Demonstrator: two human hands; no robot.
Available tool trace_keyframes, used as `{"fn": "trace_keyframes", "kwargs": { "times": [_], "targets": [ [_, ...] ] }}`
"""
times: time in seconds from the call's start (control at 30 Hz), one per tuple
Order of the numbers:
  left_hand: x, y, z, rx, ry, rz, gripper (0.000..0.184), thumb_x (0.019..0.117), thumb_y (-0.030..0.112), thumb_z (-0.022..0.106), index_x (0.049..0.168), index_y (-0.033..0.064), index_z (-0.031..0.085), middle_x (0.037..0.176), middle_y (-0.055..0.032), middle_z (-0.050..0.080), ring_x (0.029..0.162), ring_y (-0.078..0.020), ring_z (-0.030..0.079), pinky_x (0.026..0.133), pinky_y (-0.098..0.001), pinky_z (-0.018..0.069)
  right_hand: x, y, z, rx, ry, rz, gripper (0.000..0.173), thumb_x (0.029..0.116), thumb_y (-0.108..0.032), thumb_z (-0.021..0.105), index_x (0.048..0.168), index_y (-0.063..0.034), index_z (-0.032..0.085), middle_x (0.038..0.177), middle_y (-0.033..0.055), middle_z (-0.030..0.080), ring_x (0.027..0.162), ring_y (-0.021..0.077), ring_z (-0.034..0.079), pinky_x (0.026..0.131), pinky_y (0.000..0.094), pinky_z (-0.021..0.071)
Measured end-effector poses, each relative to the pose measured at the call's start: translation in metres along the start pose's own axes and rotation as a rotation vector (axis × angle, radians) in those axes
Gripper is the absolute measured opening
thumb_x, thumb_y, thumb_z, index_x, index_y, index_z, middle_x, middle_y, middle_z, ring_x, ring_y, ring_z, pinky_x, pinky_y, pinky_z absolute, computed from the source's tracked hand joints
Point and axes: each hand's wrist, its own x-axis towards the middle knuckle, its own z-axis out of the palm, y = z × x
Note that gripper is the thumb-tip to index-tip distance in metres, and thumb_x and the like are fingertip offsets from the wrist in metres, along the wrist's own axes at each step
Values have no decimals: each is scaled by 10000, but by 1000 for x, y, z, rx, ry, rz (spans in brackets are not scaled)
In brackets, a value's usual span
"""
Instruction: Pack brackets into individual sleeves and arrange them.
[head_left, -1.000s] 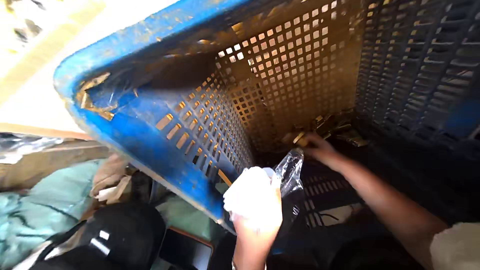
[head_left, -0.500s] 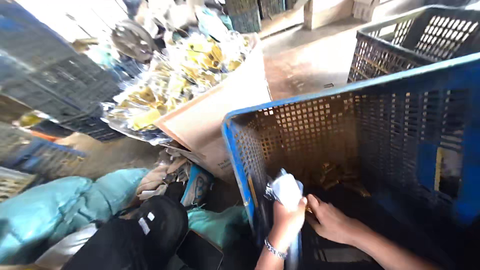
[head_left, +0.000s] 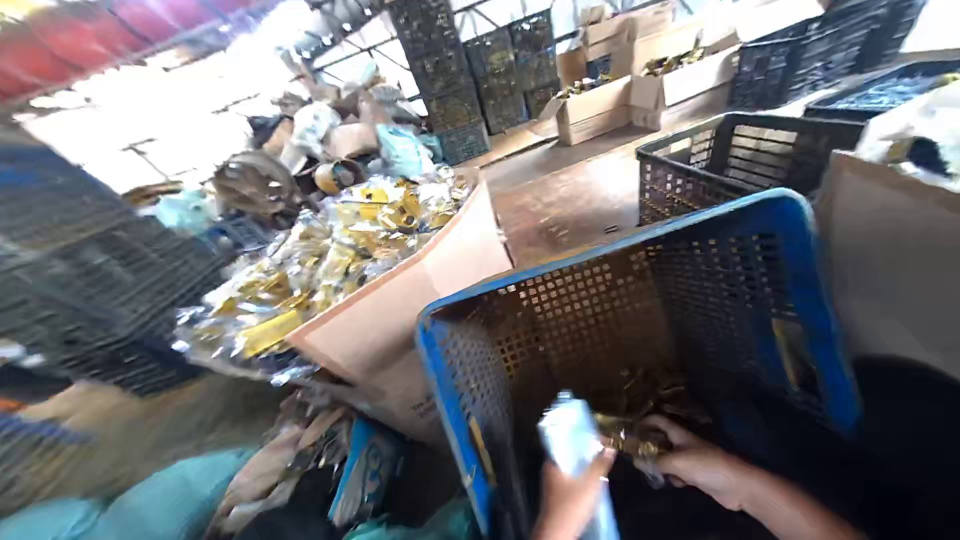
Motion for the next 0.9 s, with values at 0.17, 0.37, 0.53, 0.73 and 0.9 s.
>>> {"fn": "trace_keyframes", "kwargs": {
  "times": [0.17,0.37,0.53,0.73,0.9],
  "targets": [
    [6,17,-19,-188,112,71,225,914,-92,558,1133,-49,525,808,-11,737,708,-70,720,711,-249,620,-36,-39,-75,658,-254,-927,429,916,-398,710,1299,-207,683,1158,-17,738,945,90,718,752,269,609],
    [0,-11,13,314,-35,380,631,682,24,861,1174,-231,561,1062,-261,690,1010,-188,686,940,-334,550,-24,-31,-9,-234,-94,-323,350,989,-138,668,1238,105,632,1158,248,667,998,303,675,929,459,547],
    [-4,-19,17,573,30,641,529,710,64,826,1078,-250,612,1030,-349,685,1006,-375,696,969,-435,532,-14,0,6,-177,-81,-217,276,1039,-122,577,1212,93,591,1039,196,653,823,201,645,776,360,550],
    [12,-27,20,673,55,635,361,744,96,783,989,-152,688,901,-261,727,864,-362,738,809,-519,587,-22,7,21,-149,21,-310,366,977,-195,680,1223,73,636,1212,229,640,1010,245,671,895,381,565],
    [9,-26,13,486,88,666,601,685,184,876,1063,-213,627,970,-250,719,935,-179,720,910,-280,559,-13,-8,8,-45,145,-179,264,1081,-113,462,1214,89,568,1040,126,606,844,125,617,791,302,547]
  ]
}}
